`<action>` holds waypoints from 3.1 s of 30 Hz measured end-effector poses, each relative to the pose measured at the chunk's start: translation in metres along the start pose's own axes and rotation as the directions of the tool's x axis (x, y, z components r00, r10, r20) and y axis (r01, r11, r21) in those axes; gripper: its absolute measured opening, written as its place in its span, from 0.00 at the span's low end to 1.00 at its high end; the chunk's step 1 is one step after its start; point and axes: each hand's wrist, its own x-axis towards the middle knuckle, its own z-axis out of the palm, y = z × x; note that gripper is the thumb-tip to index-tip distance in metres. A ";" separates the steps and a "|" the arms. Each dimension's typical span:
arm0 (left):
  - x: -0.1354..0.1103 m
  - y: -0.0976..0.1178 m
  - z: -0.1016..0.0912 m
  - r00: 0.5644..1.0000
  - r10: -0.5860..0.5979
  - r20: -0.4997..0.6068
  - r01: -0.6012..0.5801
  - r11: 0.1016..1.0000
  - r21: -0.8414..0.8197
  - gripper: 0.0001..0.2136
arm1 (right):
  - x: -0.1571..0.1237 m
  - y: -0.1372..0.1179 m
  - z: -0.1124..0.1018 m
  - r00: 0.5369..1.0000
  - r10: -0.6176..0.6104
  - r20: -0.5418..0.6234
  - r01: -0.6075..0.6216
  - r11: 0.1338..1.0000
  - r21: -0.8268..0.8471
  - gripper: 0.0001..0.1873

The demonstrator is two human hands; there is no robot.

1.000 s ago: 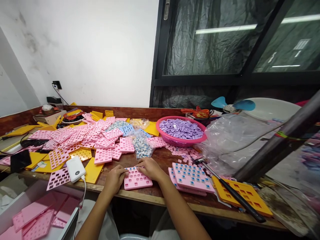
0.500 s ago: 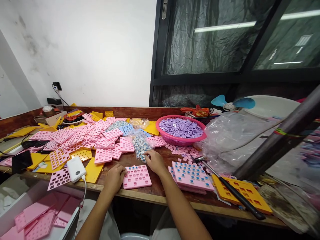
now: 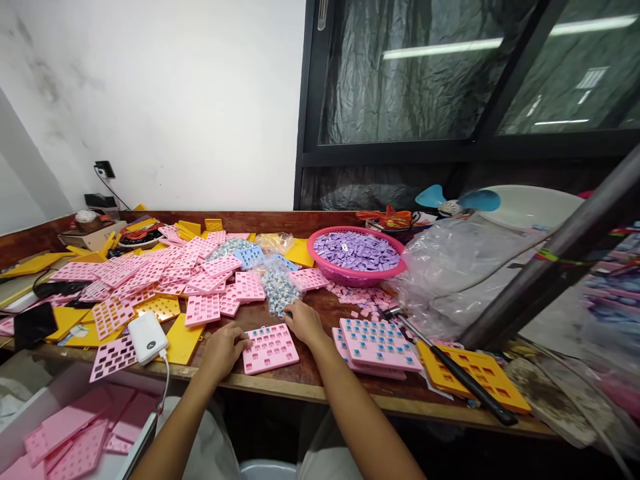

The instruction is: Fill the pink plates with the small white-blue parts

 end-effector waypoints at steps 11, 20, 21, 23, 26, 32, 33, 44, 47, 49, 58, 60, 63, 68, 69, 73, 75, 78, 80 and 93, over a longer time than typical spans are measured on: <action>0.107 0.036 0.038 0.945 0.297 0.137 -0.301 0.953 0.015 0.10 | 0.003 0.007 -0.001 0.998 0.023 -0.065 -0.015 0.992 0.125 0.09; 0.118 0.038 0.047 0.942 0.298 0.156 -0.304 0.953 0.016 0.06 | 0.007 0.003 -0.013 0.986 -0.094 -0.138 0.150 0.867 0.476 0.17; 0.112 0.038 0.043 0.947 0.290 0.141 -0.294 0.956 0.010 0.07 | 0.006 0.001 -0.014 0.984 -0.114 -0.139 0.171 0.830 0.531 0.17; 0.095 0.034 0.033 0.956 0.272 0.107 -0.272 0.962 -0.008 0.10 | 0.005 -0.002 -0.015 0.985 -0.126 -0.115 0.171 0.771 0.613 0.16; 0.057 0.024 0.020 0.973 0.230 0.020 -0.227 0.968 -0.105 0.12 | 0.004 -0.004 -0.017 0.992 -0.106 -0.062 0.120 0.739 0.663 0.15; -0.003 0.009 0.010 0.982 0.184 -0.042 -0.185 0.982 -0.028 0.09 | 0.000 -0.005 -0.012 0.968 -0.252 0.017 0.212 0.849 0.484 0.09; -0.006 0.009 0.010 0.983 0.178 -0.038 -0.178 0.984 0.001 0.09 | -0.001 -0.005 -0.010 0.961 -0.276 0.033 0.232 0.863 0.449 0.08; 0.002 0.011 0.005 0.999 0.036 -0.012 -0.035 0.999 0.016 0.08 | -0.004 -0.015 0.005 0.922 -0.378 0.084 0.338 0.891 0.302 0.08; 0.005 0.013 0.005 0.999 0.040 0.009 -0.040 0.995 0.096 0.07 | -0.004 -0.013 0.008 0.921 -0.384 0.064 0.354 0.895 0.270 0.06; 0.007 0.014 0.006 0.999 0.046 0.014 -0.048 0.989 0.140 0.07 | -0.004 -0.013 0.010 0.923 -0.381 0.060 0.355 0.900 0.254 0.06; 0.000 0.003 0.016 0.998 0.033 -0.061 -0.031 0.999 0.041 0.07 | -0.004 -0.013 -0.012 0.965 -0.256 -0.056 0.262 0.933 0.245 0.09; -0.002 0.000 0.018 0.996 0.047 -0.069 -0.046 0.999 0.020 0.07 | -0.006 -0.010 -0.023 0.987 -0.073 -0.145 0.092 0.987 0.132 0.12; -0.002 -0.004 0.022 0.992 0.062 -0.109 -0.066 0.997 -0.031 0.07 | -0.011 -0.009 -0.035 0.983 0.151 -0.108 -0.164 0.979 -0.122 0.11; 0.004 -0.008 0.027 0.986 0.069 -0.152 -0.085 0.991 -0.104 0.06 | -0.021 -0.013 -0.048 0.971 0.164 0.176 -0.126 0.970 -0.209 0.13; 0.006 -0.008 0.027 0.986 0.083 -0.141 -0.099 0.990 -0.104 0.07 | -0.022 -0.013 -0.050 0.962 0.152 0.226 -0.107 0.975 -0.196 0.13; 0.012 -0.001 0.019 0.988 0.142 -0.062 -0.145 0.988 -0.047 0.09 | -0.024 -0.007 -0.057 0.944 0.103 0.312 -0.059 0.987 -0.148 0.11; 0.017 0.004 0.012 0.988 0.154 -0.019 -0.153 0.987 0.044 0.09 | -0.024 -0.004 -0.056 0.942 0.085 0.325 -0.044 0.990 -0.131 0.12; 0.027 0.011 -0.002 0.980 0.171 0.101 -0.188 0.964 0.190 0.09 | -0.023 -0.004 -0.051 0.950 0.093 0.298 -0.055 0.989 -0.135 0.12; 0.038 0.018 -0.009 0.968 0.172 0.181 -0.211 0.952 0.223 0.07 | -0.022 -0.006 -0.047 0.963 0.105 0.247 -0.072 0.987 -0.140 0.09; 0.133 0.055 0.061 0.935 0.276 0.223 -0.295 0.954 0.058 0.07 | -0.007 0.004 -0.035 0.993 0.056 -0.108 -0.021 0.954 0.300 0.12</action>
